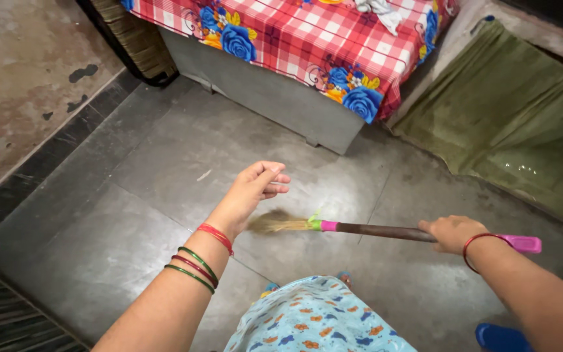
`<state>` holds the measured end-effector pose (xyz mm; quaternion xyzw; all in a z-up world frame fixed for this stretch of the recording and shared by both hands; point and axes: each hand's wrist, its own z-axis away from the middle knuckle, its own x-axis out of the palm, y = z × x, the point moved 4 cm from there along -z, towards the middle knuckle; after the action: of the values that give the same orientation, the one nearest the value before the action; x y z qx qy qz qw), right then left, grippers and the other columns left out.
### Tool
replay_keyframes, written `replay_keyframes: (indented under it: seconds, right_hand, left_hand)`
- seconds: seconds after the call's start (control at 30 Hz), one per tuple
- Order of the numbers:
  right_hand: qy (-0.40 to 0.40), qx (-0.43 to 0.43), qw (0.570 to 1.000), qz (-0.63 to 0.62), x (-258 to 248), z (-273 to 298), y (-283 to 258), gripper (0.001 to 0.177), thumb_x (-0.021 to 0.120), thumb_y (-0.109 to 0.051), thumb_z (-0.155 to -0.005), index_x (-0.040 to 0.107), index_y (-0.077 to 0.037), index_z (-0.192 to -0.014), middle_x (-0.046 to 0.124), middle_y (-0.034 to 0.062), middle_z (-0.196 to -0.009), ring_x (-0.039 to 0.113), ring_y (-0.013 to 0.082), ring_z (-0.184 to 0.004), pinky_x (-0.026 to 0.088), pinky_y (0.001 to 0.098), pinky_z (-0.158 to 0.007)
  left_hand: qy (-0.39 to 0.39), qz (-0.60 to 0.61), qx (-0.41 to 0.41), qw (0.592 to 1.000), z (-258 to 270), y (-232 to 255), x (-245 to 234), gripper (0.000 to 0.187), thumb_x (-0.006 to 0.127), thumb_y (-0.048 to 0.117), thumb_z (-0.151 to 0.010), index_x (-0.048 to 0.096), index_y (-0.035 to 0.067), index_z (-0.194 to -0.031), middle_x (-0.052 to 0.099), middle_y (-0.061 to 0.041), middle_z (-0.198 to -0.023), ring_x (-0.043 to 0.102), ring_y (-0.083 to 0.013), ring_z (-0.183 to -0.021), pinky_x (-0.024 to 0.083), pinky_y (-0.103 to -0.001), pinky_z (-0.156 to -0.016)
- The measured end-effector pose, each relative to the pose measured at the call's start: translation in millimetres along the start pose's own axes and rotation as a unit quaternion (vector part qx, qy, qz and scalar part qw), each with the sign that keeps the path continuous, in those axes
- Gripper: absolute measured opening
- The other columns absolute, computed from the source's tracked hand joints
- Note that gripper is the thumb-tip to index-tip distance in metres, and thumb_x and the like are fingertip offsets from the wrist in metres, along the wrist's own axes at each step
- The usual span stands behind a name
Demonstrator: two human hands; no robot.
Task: The person sweeps the tiled floor with a traditional broom, moving debris toward the center of the room. They sweep around a bed with a floral sheet and along a wall with visible scuff marks, then briefly use the broom handle to scrape the wall before resuming floor sweeping.
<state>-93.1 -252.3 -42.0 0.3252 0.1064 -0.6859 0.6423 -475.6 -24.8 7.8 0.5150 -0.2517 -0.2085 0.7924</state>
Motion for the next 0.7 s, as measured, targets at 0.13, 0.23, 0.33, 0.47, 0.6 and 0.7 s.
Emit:
replay_keyframes:
  seconds: [0.13, 0.23, 0.33, 0.47, 0.6, 0.7]
  right_hand:
    - [0.027, -0.010, 0.999, -0.031, -20, -7, -13, 0.048, 0.070, -0.035, -0.092, 0.052, -0.032, -0.137, 0.074, 0.0044, -0.119, 0.068, 0.0287, -0.118, 0.054, 0.0447, -0.101]
    - [0.064, -0.008, 0.994, -0.089, -23, -36, -29, 0.047, 0.072, -0.036, -0.092, 0.053, -0.025, -0.134, 0.073, 0.0093, -0.118, 0.068, 0.0315, -0.115, 0.054, 0.0459, -0.099]
    - [0.058, 0.048, 0.977, -0.201, -25, -57, -54, 0.048, 0.071, -0.031, -0.093, 0.053, -0.019, -0.136, 0.072, 0.0126, -0.119, 0.074, 0.0329, -0.110, 0.058, 0.0458, -0.095]
    - [0.051, 0.079, 0.956, -0.277, -21, -88, -74, 0.041, 0.069, -0.025, -0.093, 0.059, -0.010, -0.131, 0.075, 0.0165, -0.117, 0.079, 0.0352, -0.105, 0.061, 0.0459, -0.093]
    - [0.070, 0.007, 0.988, -0.136, -21, -112, -83, 0.046, 0.072, -0.026, -0.091, 0.057, -0.015, -0.134, 0.069, 0.0149, -0.125, 0.066, 0.0343, -0.120, 0.053, 0.0464, -0.102]
    - [0.042, -0.048, 0.995, -0.075, -34, -99, -93, 0.052, 0.072, -0.027, -0.091, 0.053, -0.022, -0.139, 0.068, 0.0105, -0.126, 0.065, 0.0325, -0.122, 0.053, 0.0469, -0.103]
  left_hand:
    - [0.001, 0.015, 0.018, 1.000, -3, 3, -11, 0.034, 0.056, 0.036, -0.099, 0.065, 0.010, -0.120, 0.074, -0.008, -0.116, 0.070, -0.0159, -0.101, 0.052, -0.032, -0.092]
    - [0.021, 0.010, 0.016, 1.000, -2, 3, -18, 0.036, 0.055, 0.037, -0.100, 0.065, 0.010, -0.121, 0.074, -0.008, -0.117, 0.071, -0.0162, -0.101, 0.051, -0.032, -0.092]
    - [0.033, 0.009, 0.021, 0.999, 7, 5, -31, 0.036, 0.055, 0.037, -0.100, 0.065, 0.010, -0.122, 0.073, -0.008, -0.117, 0.070, -0.0167, -0.102, 0.051, -0.032, -0.093]
    - [0.060, 0.008, 0.007, 0.998, 19, 11, -43, 0.038, 0.055, 0.037, -0.099, 0.065, 0.009, -0.124, 0.073, -0.008, -0.117, 0.069, -0.0166, -0.103, 0.051, -0.032, -0.093]
    - [0.073, 0.007, 0.009, 0.997, 25, 17, -54, 0.038, 0.055, 0.038, -0.099, 0.064, 0.010, -0.124, 0.073, -0.007, -0.117, 0.070, -0.0158, -0.103, 0.051, -0.032, -0.095]
    - [0.068, 0.016, 0.022, 0.997, 24, 17, -59, 0.039, 0.055, 0.038, -0.099, 0.064, 0.009, -0.124, 0.073, -0.008, -0.116, 0.070, -0.0161, -0.102, 0.052, -0.033, -0.095]
